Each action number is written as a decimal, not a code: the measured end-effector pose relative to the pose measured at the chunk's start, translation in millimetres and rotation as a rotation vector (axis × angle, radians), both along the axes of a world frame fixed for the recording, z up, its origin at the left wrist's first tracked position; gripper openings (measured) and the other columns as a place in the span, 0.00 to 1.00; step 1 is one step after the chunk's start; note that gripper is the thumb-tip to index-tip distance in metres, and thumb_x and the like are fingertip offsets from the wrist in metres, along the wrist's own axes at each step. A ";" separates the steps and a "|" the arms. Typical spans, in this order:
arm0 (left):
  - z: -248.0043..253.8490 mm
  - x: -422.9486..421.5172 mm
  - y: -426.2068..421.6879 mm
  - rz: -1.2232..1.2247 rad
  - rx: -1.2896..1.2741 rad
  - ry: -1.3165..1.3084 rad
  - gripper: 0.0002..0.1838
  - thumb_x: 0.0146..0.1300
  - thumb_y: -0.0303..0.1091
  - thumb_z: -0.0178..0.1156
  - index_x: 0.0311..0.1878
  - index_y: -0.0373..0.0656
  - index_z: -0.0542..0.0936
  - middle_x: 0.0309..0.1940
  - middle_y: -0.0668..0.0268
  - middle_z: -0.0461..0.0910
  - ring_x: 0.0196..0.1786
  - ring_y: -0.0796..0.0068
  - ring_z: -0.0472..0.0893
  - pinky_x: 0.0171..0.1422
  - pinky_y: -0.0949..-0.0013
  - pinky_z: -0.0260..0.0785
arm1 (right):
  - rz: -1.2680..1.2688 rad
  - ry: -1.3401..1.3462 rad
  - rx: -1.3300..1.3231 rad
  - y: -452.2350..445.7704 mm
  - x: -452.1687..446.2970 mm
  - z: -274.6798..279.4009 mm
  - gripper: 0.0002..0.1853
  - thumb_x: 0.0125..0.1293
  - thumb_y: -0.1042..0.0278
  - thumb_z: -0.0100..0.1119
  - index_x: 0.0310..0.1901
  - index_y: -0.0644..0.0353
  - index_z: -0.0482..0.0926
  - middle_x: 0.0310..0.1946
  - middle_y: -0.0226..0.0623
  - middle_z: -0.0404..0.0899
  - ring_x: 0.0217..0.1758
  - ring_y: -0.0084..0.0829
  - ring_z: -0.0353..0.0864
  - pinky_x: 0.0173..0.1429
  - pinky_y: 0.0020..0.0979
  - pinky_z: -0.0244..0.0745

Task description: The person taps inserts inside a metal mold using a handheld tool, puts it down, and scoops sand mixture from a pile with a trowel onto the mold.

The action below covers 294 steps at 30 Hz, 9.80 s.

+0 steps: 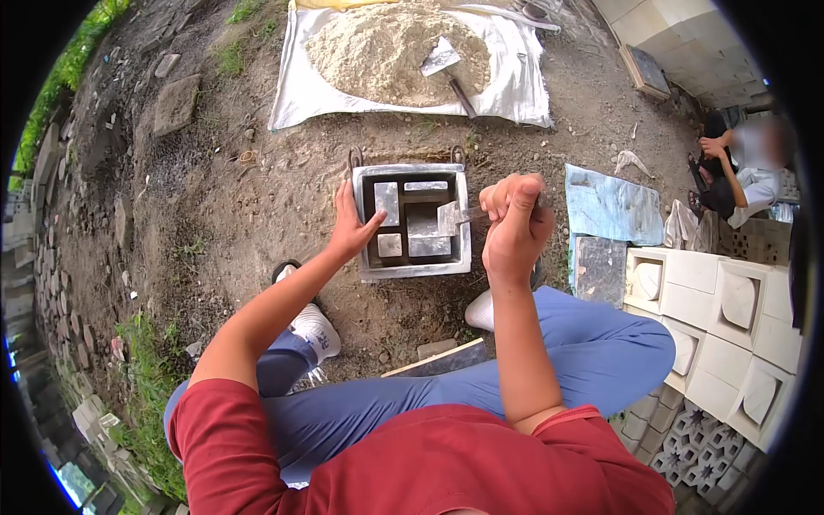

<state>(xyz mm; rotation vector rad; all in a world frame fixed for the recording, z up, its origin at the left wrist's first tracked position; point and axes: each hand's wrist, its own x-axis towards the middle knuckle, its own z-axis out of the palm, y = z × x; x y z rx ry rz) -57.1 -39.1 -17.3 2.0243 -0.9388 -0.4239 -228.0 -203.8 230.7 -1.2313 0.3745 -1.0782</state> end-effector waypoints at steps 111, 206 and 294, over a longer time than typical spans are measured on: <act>-3.3 76.2 -117.2 0.624 0.162 -0.100 0.26 0.76 0.55 0.54 0.44 0.36 0.80 0.50 0.50 0.79 0.59 0.45 0.75 0.63 0.47 0.68 | 0.327 1.063 0.278 -225.0 102.4 -143.4 0.12 0.75 0.62 0.54 0.50 0.61 0.78 0.35 0.28 0.79 0.27 0.22 0.74 0.29 0.31 0.73; -6.5 84.8 -116.8 0.573 0.156 0.098 0.38 0.79 0.63 0.41 0.48 0.30 0.81 0.54 0.41 0.79 0.63 0.39 0.73 0.69 0.44 0.64 | 0.013 0.989 -0.080 19.5 -91.8 -21.9 0.19 0.74 0.69 0.63 0.63 0.64 0.82 0.34 0.30 0.85 0.35 0.15 0.78 0.42 0.23 0.75; -25.7 -21.6 -11.9 0.466 -0.149 0.078 0.26 0.84 0.47 0.38 0.63 0.36 0.77 0.67 0.44 0.74 0.73 0.41 0.68 0.79 0.49 0.58 | 0.261 1.228 -0.372 28.1 -149.7 5.4 0.18 0.68 0.64 0.65 0.58 0.53 0.87 0.46 0.50 0.89 0.41 0.45 0.91 0.47 0.36 0.82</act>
